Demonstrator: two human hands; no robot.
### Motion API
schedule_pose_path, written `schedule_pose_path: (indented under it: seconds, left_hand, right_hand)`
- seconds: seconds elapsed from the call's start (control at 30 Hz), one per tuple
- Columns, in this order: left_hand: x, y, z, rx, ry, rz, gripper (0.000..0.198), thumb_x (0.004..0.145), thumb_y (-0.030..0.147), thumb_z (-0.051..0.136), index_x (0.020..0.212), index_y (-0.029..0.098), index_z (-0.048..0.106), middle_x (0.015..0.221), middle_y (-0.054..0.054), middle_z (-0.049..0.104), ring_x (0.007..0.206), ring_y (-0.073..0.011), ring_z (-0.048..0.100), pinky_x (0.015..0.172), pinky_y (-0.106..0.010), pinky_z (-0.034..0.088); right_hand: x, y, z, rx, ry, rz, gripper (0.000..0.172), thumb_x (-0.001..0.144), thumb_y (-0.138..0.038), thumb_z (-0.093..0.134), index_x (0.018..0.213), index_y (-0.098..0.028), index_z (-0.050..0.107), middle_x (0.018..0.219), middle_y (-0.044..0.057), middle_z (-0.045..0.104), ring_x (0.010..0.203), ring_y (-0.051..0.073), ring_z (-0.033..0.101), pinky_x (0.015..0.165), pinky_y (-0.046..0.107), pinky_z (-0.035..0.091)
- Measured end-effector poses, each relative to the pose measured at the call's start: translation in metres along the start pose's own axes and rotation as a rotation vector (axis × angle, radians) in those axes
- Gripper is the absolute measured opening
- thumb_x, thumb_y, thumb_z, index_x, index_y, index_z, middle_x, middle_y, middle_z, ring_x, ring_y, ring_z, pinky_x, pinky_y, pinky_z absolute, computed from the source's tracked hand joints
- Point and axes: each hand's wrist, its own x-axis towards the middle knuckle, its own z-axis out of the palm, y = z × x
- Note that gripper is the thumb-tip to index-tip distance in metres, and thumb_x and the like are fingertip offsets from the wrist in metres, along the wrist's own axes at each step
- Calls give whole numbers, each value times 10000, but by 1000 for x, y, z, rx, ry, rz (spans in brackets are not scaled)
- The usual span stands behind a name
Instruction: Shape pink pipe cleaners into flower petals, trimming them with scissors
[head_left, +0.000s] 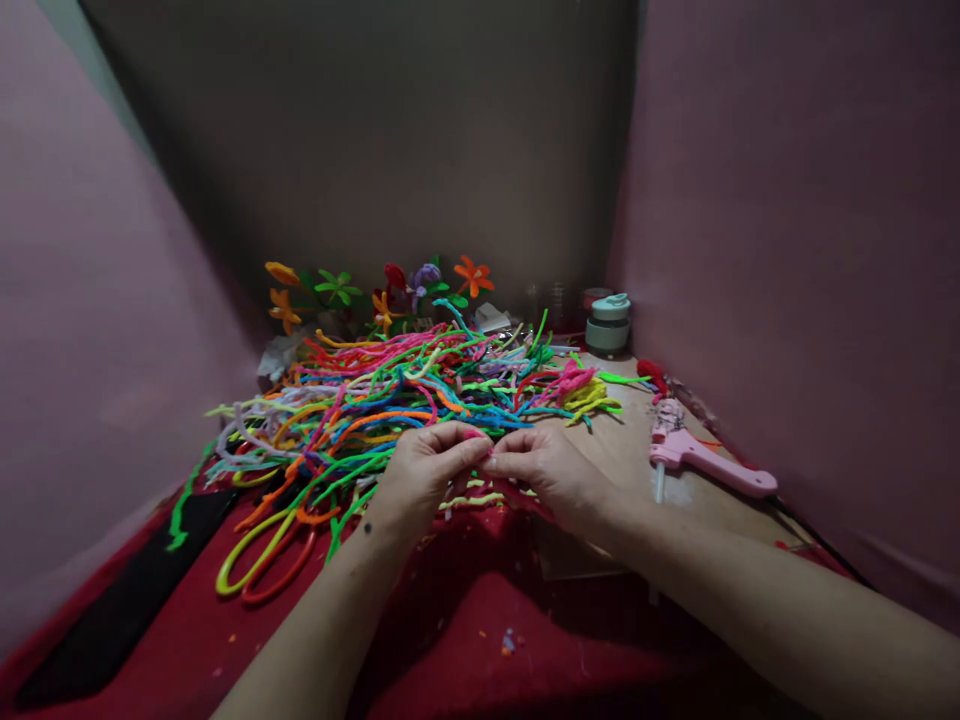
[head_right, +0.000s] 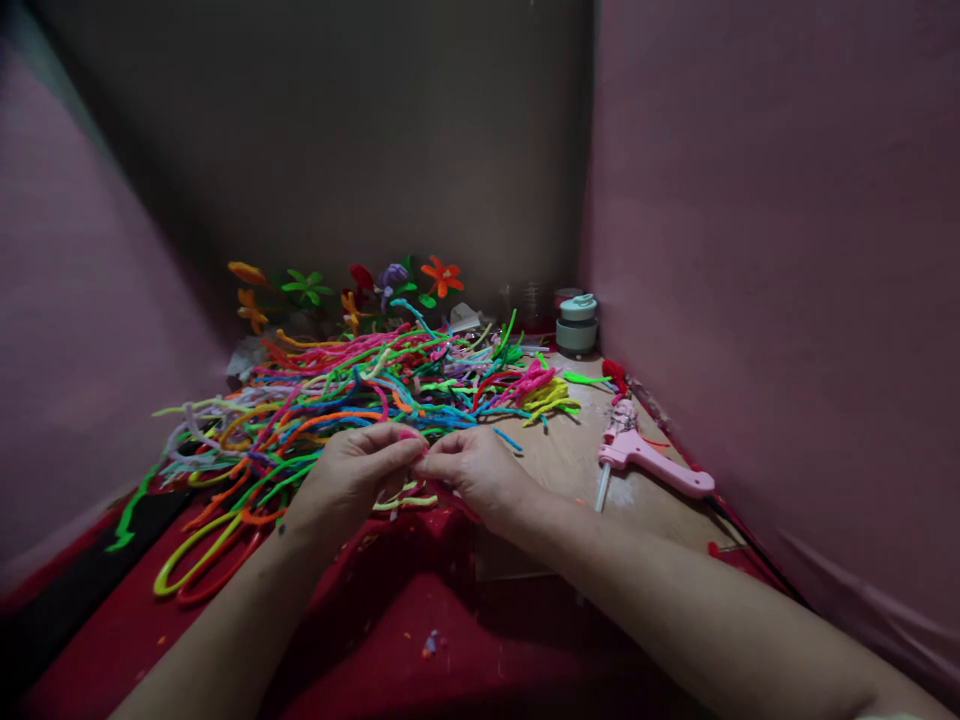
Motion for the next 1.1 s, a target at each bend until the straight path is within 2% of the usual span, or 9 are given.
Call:
schedule_pose_path:
  seconds: [0.23, 0.3, 0.43, 0.57, 0.67, 0.73, 0.87, 1.0, 1.1]
  left_hand:
    - [-1, -1, 3, 2, -30, -32, 215, 718, 345, 592, 640, 157, 521, 437, 79, 406, 355, -29, 273, 345, -158, 196]
    - [-2, -2, 5, 101, 14, -5, 204, 732, 334, 567, 634, 161, 522, 441, 77, 410, 364, -37, 284, 350, -161, 212]
    - [-2, -6, 8, 457, 190, 210, 211, 749, 323, 543, 617, 159, 564, 504, 45, 485, 470, -70, 404, 433, -173, 308]
    - [-3, -9, 9, 600, 237, 292, 204, 756, 322, 534, 645, 170, 614, 547, 19, 559, 537, -100, 483, 505, -193, 361]
    - [-4, -9, 9, 654, 292, 385, 186, 739, 319, 554, 651, 179, 639, 595, 0, 601, 579, -116, 518, 550, -205, 379]
    - [-5, -8, 10, 595, 291, 362, 187, 728, 328, 561, 647, 180, 641, 589, -1, 600, 561, -117, 516, 532, -208, 376]
    - [-3, -5, 8, 451, 173, 151, 247, 747, 360, 512, 624, 166, 605, 473, 28, 505, 435, -94, 426, 433, -204, 307]
    - [0, -4, 8, 803, 266, 331, 264, 740, 306, 511, 518, 167, 545, 482, 22, 475, 490, -93, 409, 499, -218, 286]
    - [2, -4, 6, 786, 224, 313, 283, 736, 301, 507, 488, 166, 501, 462, 36, 423, 475, -85, 372, 488, -218, 266]
  right_hand:
    - [6, 7, -5, 174, -117, 136, 161, 506, -191, 711, 562, -123, 576, 493, -32, 516, 435, 67, 419, 462, 227, 290]
    - [8, 9, -6, 233, -152, 178, 167, 495, -179, 709, 564, -122, 568, 496, -28, 524, 425, 72, 435, 452, 226, 304]
    - [11, 11, -8, 283, -152, 211, 151, 483, -154, 683, 556, -128, 553, 462, -46, 498, 380, 62, 399, 413, 222, 288]
    - [9, 12, -7, 185, -88, 133, 109, 496, -142, 657, 557, -129, 568, 479, -39, 516, 420, 64, 407, 433, 219, 273]
    - [6, 11, -5, 68, -17, 80, 102, 533, -150, 618, 495, -142, 524, 423, -57, 451, 392, 54, 338, 426, 224, 221]
    - [4, 9, -4, 28, 9, 65, 113, 548, -154, 595, 477, -147, 508, 417, -59, 437, 389, 54, 317, 428, 229, 218]
    - [4, 9, -2, -47, 55, 47, 111, 551, -156, 587, 470, -153, 511, 422, -54, 446, 397, 61, 328, 428, 233, 224]
    - [8, 18, -4, -110, 51, 32, 174, 575, -179, 576, 429, -158, 484, 362, -59, 393, 352, 57, 286, 394, 236, 178]
    - [8, 19, -4, -119, 22, 31, 174, 576, -186, 583, 433, -157, 490, 355, -60, 386, 340, 54, 279, 386, 238, 168]
